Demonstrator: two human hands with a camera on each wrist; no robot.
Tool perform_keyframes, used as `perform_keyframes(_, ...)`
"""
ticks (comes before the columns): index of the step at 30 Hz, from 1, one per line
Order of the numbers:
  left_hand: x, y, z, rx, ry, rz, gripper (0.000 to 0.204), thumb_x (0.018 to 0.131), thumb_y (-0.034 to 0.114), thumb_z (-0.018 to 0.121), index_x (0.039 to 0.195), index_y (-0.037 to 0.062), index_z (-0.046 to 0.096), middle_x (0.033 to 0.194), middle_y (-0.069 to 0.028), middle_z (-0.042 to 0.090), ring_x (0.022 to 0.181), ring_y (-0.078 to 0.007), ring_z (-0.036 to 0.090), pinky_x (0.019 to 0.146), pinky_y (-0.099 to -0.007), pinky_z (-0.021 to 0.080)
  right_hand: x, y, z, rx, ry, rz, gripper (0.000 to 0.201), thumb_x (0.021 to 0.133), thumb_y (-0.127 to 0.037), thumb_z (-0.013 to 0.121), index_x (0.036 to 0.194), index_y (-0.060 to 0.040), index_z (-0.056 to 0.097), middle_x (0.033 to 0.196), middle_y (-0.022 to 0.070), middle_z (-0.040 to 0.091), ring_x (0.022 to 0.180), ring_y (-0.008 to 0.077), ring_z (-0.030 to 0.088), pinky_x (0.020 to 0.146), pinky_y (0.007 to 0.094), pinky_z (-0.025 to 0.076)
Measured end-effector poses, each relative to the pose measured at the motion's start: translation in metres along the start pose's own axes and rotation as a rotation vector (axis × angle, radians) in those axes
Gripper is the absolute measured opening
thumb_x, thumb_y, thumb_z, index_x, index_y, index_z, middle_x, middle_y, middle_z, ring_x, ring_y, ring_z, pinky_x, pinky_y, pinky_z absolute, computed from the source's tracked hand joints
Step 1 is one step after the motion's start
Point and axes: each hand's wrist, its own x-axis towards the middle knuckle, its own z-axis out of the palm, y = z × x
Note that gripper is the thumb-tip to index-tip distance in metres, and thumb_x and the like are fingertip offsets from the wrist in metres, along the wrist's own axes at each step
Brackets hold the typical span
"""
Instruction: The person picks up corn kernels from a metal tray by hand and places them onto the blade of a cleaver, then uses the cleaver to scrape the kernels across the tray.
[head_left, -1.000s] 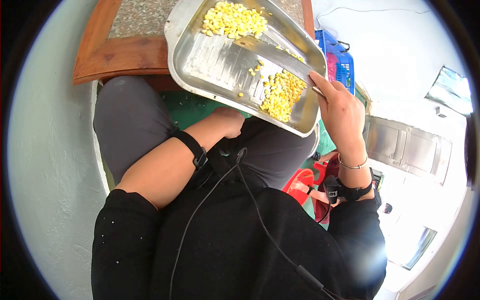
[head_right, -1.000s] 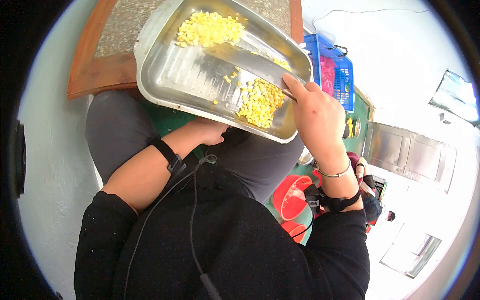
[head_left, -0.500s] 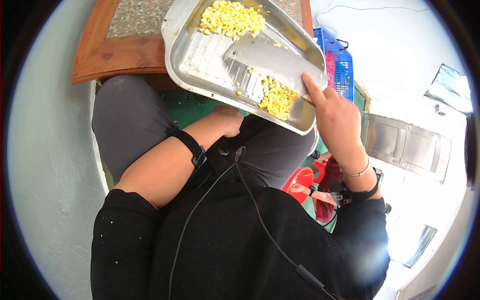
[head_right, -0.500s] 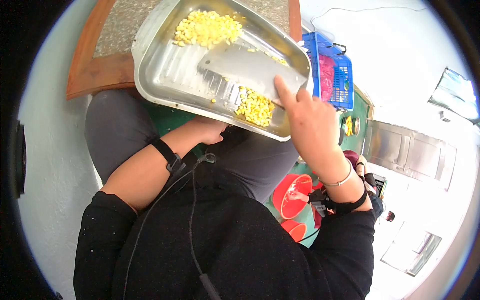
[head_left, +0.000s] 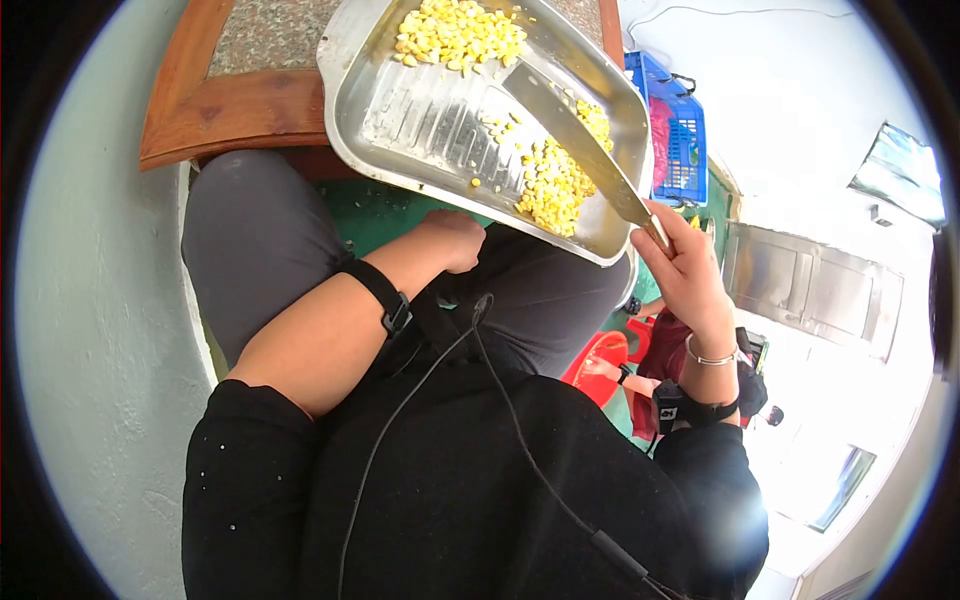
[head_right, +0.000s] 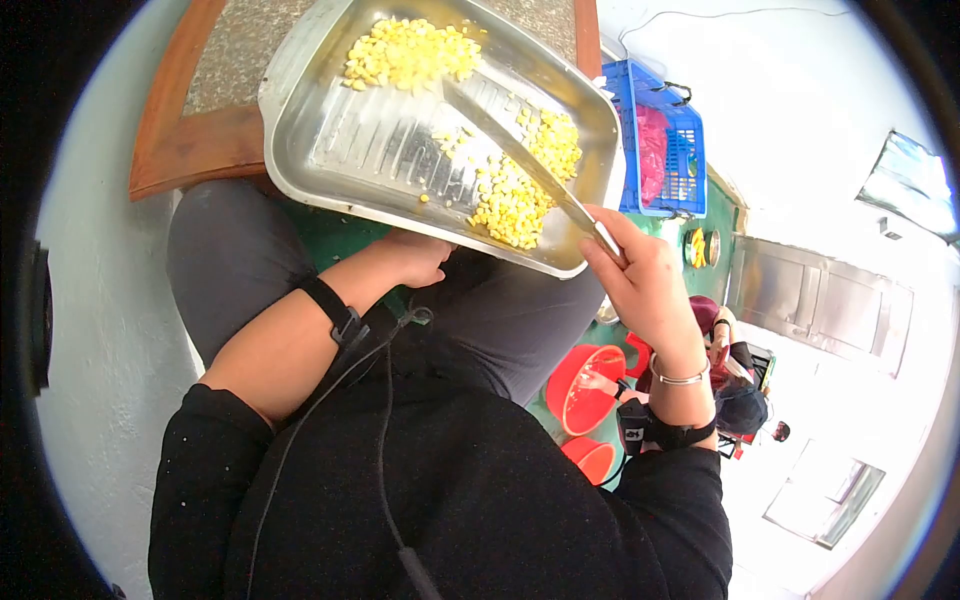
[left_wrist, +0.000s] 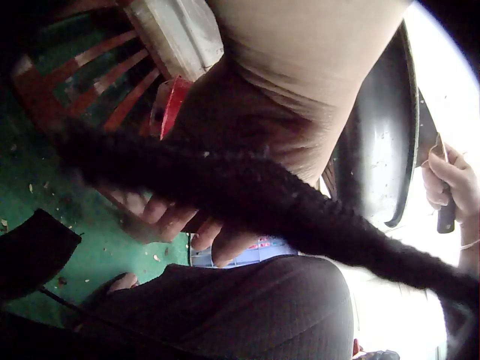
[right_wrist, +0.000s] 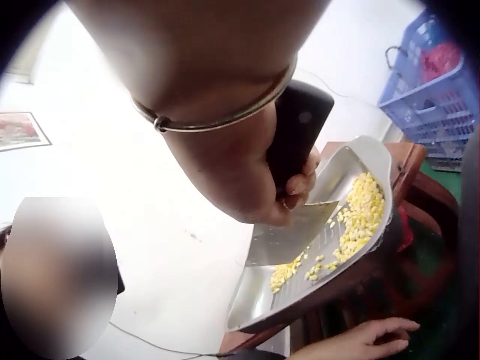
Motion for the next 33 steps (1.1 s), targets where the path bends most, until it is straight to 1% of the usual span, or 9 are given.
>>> perform_keyframes(1,0.0,-0.001,0.0,-0.003,-0.008,-0.004,0.031,0.082,0.022,0.062,0.108,0.007,0.069,0.114,-0.0112,0.066,0.106,-0.0289,0.063,0.087,-0.0406,0.052,0.002,0.006,0.006,0.019,0.039,-0.037,0.03,0.09,-0.012,0.062,0.117,-0.0013,0.059,0.06,0.0072,0.048,0.052,0.013,0.043,0.053,0.0278,0.038)
perform_keyframes(2,0.0,-0.002,0.0,-0.006,-0.016,-0.008,0.031,0.082,0.023,0.062,0.108,0.0071,0.069,0.114,-0.0112,0.066,0.106,-0.0289,0.063,0.087,-0.0404,0.052,0.002,0.007,0.011,0.083,0.008,-0.025,0.028,0.093,-0.012,0.061,0.117,0.0011,0.058,0.063,-0.0008,0.043,0.059,0.0053,0.037,0.053,0.0237,0.034)
perform_keyframes(6,0.004,-0.006,0.008,-0.01,0.017,0.023,0.031,0.082,0.023,0.062,0.108,0.0066,0.069,0.114,-0.0115,0.066,0.105,-0.029,0.063,0.086,-0.04,0.052,0.006,0.006,0.026,0.097,0.009,-0.088,0.027,0.092,-0.015,0.062,0.112,0.0018,0.058,0.063,0.0016,0.046,0.058,0.0087,0.04,0.053,0.0266,0.036)
perform_keyframes(10,-0.002,-0.002,0.0,-0.041,-0.005,-0.001,0.032,0.082,0.023,0.063,0.108,0.0054,0.069,0.114,-0.0118,0.066,0.106,-0.0289,0.063,0.087,-0.0401,0.051,0.011,0.008,0.034,0.083,-0.003,-0.073,0.027,0.092,-0.015,0.062,0.113,0.0014,0.058,0.063,0.0025,0.046,0.058,0.009,0.041,0.053,0.0272,0.037)
perform_keyframes(12,-0.003,-0.002,-0.001,-0.042,-0.015,-0.006,0.032,0.082,0.023,0.063,0.108,0.0051,0.068,0.115,-0.0118,0.066,0.106,-0.0289,0.063,0.087,-0.0402,0.051,0.015,0.008,0.036,0.07,0.021,-0.086,0.027,0.09,-0.017,0.062,0.112,-0.0008,0.06,0.067,0.0159,0.059,0.055,0.0241,0.056,0.056,0.0327,0.045)
perform_keyframes(15,-0.005,-0.001,-0.005,-0.06,-0.024,-0.032,0.032,0.083,0.023,0.063,0.109,0.0051,0.068,0.116,-0.0115,0.065,0.107,-0.0288,0.062,0.088,-0.0404,0.051,0.02,0.013,0.042,0.021,0.023,-0.058,0.028,0.089,-0.019,0.063,0.113,-0.0025,0.061,0.067,0.0163,0.06,0.057,0.0278,0.06,0.057,0.0344,0.046)
perform_keyframes(18,-0.009,0.003,-0.014,-0.052,-0.061,-0.031,0.032,0.083,0.022,0.062,0.109,0.005,0.068,0.118,-0.0121,0.065,0.109,-0.0295,0.062,0.089,-0.0407,0.051,0.022,0.018,0.046,0.006,0.04,-0.059,0.029,0.089,-0.021,0.064,0.113,-0.0044,0.061,0.067,0.0161,0.061,0.06,0.031,0.062,0.058,0.0355,0.047)
perform_keyframes(25,-0.014,0.007,-0.02,-0.041,-0.062,-0.038,0.034,0.082,0.019,0.062,0.111,0.0038,0.068,0.12,-0.0136,0.063,0.11,-0.0311,0.06,0.091,-0.0415,0.049,0.022,0.024,0.05,0.002,0.052,-0.072,0.029,0.089,-0.021,0.063,0.113,-0.0061,0.061,0.068,0.0152,0.062,0.063,0.032,0.064,0.059,0.0358,0.048)
perform_keyframes(33,-0.012,0.003,-0.013,-0.063,-0.063,-0.046,0.036,0.08,0.017,0.061,0.113,0.0021,0.066,0.124,-0.0151,0.06,0.113,-0.0311,0.058,0.093,-0.0408,0.049,0.025,0.016,0.046,0.0,-0.017,-0.01,0.028,0.09,-0.022,0.061,0.113,-0.0049,0.061,0.072,0.0166,0.064,0.069,0.0347,0.065,0.062,0.0375,0.049)
